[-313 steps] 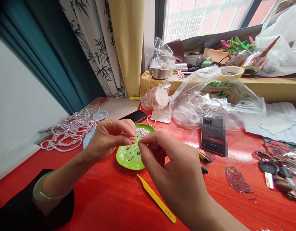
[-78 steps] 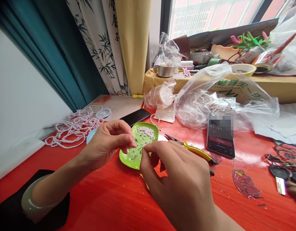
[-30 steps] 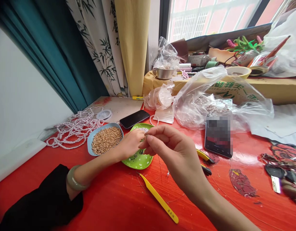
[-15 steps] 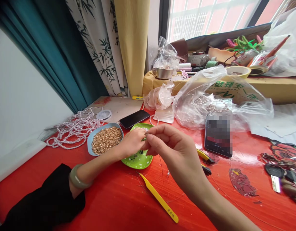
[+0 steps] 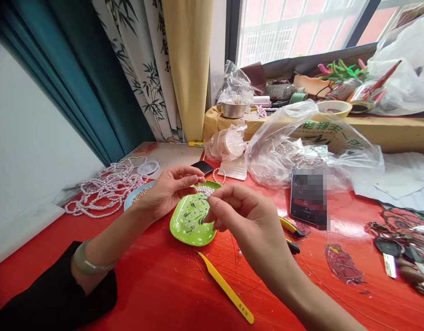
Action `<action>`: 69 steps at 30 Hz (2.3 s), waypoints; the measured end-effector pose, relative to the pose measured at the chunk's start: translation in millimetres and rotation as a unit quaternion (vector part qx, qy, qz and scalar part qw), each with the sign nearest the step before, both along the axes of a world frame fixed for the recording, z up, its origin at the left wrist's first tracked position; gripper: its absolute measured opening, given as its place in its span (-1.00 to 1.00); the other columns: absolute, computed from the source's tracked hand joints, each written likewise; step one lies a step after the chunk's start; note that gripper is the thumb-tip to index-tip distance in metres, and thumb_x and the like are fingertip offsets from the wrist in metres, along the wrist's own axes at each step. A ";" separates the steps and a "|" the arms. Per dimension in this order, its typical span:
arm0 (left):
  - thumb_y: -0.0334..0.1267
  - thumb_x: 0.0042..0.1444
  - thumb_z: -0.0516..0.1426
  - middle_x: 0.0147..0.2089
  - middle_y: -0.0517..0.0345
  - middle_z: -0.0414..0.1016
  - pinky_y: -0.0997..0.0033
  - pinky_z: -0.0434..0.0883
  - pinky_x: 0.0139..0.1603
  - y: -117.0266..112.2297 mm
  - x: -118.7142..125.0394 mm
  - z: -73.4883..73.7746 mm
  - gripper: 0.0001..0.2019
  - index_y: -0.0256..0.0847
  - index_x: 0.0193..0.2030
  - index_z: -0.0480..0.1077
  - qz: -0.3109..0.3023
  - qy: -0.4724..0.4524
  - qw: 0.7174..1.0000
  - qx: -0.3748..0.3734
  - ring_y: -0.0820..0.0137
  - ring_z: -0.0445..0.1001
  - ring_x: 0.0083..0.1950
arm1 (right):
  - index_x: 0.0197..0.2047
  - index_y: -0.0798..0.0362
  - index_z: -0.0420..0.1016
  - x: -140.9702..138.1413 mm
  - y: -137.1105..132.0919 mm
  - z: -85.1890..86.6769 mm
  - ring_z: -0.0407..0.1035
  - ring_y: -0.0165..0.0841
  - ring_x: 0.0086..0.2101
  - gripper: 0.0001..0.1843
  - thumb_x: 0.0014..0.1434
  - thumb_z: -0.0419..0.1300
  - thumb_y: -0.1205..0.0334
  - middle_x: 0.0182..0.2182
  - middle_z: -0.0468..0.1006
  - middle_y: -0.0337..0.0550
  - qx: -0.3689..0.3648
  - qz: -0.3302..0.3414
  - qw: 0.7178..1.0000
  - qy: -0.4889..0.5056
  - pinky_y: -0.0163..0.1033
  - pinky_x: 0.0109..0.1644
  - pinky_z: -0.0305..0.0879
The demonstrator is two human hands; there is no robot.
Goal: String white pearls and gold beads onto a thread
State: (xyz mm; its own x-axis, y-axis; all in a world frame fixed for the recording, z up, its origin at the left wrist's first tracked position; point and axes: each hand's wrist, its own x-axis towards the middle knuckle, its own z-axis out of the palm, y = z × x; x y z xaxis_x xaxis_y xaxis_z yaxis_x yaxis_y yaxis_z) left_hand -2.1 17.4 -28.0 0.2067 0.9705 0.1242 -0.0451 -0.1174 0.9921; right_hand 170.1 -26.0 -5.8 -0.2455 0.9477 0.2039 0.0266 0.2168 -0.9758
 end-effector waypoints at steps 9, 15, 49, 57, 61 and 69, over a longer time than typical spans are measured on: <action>-0.42 -0.19 0.32 -0.47 0.24 0.57 0.77 0.42 -0.46 -22.2 9.9 18.2 -0.91 -0.24 -0.46 0.54 -0.083 -0.264 0.956 -0.098 0.58 0.51 -0.41 | -0.54 0.06 0.41 -0.1 -13.5 9.3 0.25 -0.56 -0.68 -0.84 0.06 0.15 0.30 -0.71 0.38 -0.34 0.096 -0.038 0.992 -0.075 -0.49 -0.66 0.13; -0.36 -0.26 0.37 -0.50 0.24 0.55 0.77 0.45 -0.50 -25.2 13.9 18.3 -0.87 -0.27 -0.52 0.52 -0.099 -0.269 0.953 -0.097 0.60 0.49 -0.49 | -0.54 0.03 0.39 -0.4 -15.9 10.1 0.19 -0.56 -0.69 -0.84 0.06 0.12 0.36 -0.69 0.36 -0.36 0.152 -0.071 0.981 -0.101 -0.47 -0.72 0.06; -0.42 -0.17 0.33 -0.43 0.24 0.51 0.55 0.38 -0.28 -41.0 5.9 22.8 -0.87 -0.21 -0.42 0.51 -0.054 -0.130 0.989 0.036 0.54 0.43 -0.36 | -0.42 0.08 0.44 -2.4 -12.6 7.0 0.39 -0.49 -0.56 -0.87 0.10 0.18 0.21 -0.59 0.51 -0.26 0.005 0.073 0.997 -0.014 -0.43 -0.51 0.31; -0.25 -0.09 0.28 -0.40 0.15 0.51 0.48 0.39 -0.36 -68.6 -5.6 21.0 -0.90 -0.22 -0.45 0.53 0.014 -0.048 0.998 0.047 0.45 0.42 -0.35 | -0.35 0.10 0.41 -9.4 -15.5 0.3 0.39 -0.50 -0.51 -0.80 0.11 0.19 0.13 -0.52 0.54 -0.23 -0.040 0.131 0.990 -0.025 -0.36 -0.38 0.34; -0.26 -0.11 0.29 -0.41 0.16 0.47 0.42 0.34 -0.23 -71.5 -7.1 9.9 -0.91 -0.22 -0.48 0.53 0.051 -0.017 0.994 0.093 0.44 0.40 -0.32 | -0.26 0.11 0.43 -11.4 -16.2 -3.1 0.43 -0.42 -0.38 -0.73 0.14 0.15 0.05 -0.40 0.55 -0.16 -0.041 0.155 0.985 -0.061 -0.27 -0.25 0.36; -0.24 -0.07 0.26 -0.41 0.12 0.48 0.46 0.31 -0.34 -69.4 -13.3 -8.2 -0.88 -0.21 -0.39 0.58 0.040 0.007 0.994 0.104 0.45 0.37 -0.36 | 0.04 0.11 0.33 -8.2 -3.5 -10.1 0.39 -0.28 -0.15 -0.67 0.23 0.11 0.19 -0.04 0.41 -0.06 -0.034 0.170 0.973 -0.153 -0.05 -0.13 0.37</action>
